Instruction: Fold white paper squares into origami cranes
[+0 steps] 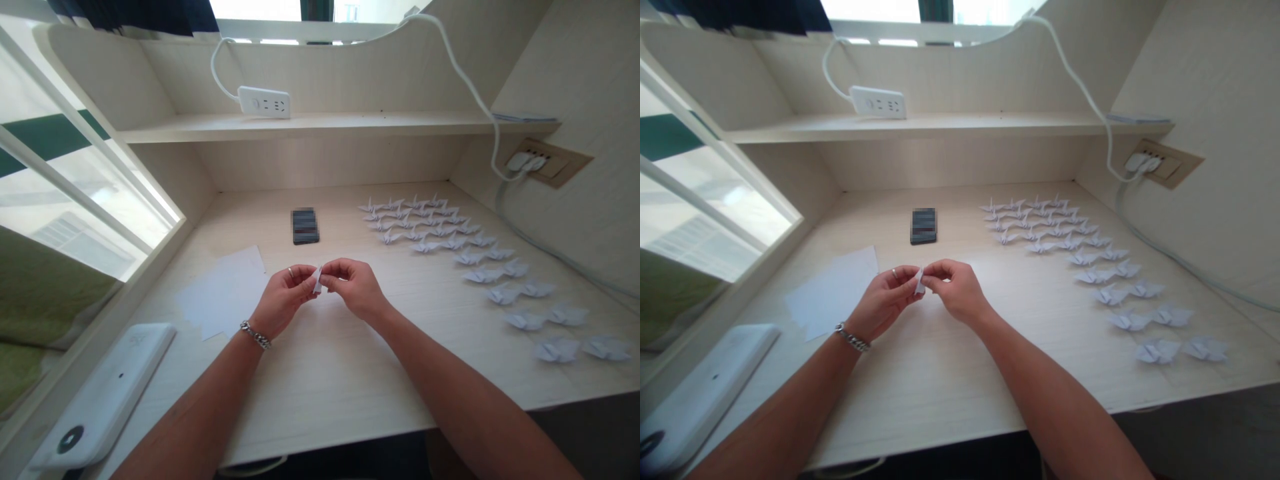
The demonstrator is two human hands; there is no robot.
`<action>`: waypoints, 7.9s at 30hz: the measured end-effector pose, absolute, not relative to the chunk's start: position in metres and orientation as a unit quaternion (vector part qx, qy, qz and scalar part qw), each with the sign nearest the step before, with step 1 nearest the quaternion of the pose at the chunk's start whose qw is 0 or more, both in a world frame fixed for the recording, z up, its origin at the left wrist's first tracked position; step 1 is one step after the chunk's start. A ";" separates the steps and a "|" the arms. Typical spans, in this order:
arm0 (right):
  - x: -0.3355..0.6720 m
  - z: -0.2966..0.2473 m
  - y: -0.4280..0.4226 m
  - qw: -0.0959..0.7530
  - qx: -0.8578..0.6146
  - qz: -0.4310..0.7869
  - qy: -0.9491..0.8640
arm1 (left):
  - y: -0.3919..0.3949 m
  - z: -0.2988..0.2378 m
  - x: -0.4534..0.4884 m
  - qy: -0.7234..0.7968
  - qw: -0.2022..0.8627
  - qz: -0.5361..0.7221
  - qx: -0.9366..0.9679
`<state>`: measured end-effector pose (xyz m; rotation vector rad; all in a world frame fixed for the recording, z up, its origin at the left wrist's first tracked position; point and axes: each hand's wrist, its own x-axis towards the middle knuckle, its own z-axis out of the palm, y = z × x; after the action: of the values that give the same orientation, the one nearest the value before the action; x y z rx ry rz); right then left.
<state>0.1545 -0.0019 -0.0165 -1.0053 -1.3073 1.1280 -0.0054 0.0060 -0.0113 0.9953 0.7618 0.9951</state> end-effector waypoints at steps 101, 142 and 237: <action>0.160 -0.027 0.004 0.564 -0.249 0.677 -0.402 | -0.012 -0.003 0.000 0.369 0.451 0.521 0.624; 0.146 -0.022 -0.009 0.424 -0.474 0.400 -0.660 | 0.005 -0.011 -0.003 0.445 0.523 0.513 0.515; 0.172 -0.010 -0.007 0.352 -0.477 0.211 -0.777 | 0.006 -0.011 -0.008 0.460 0.573 0.356 0.577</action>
<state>0.1721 -0.0073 -0.0101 -1.2342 -2.0108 0.5460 -0.0077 0.0064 -0.0108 1.3530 1.0784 0.8356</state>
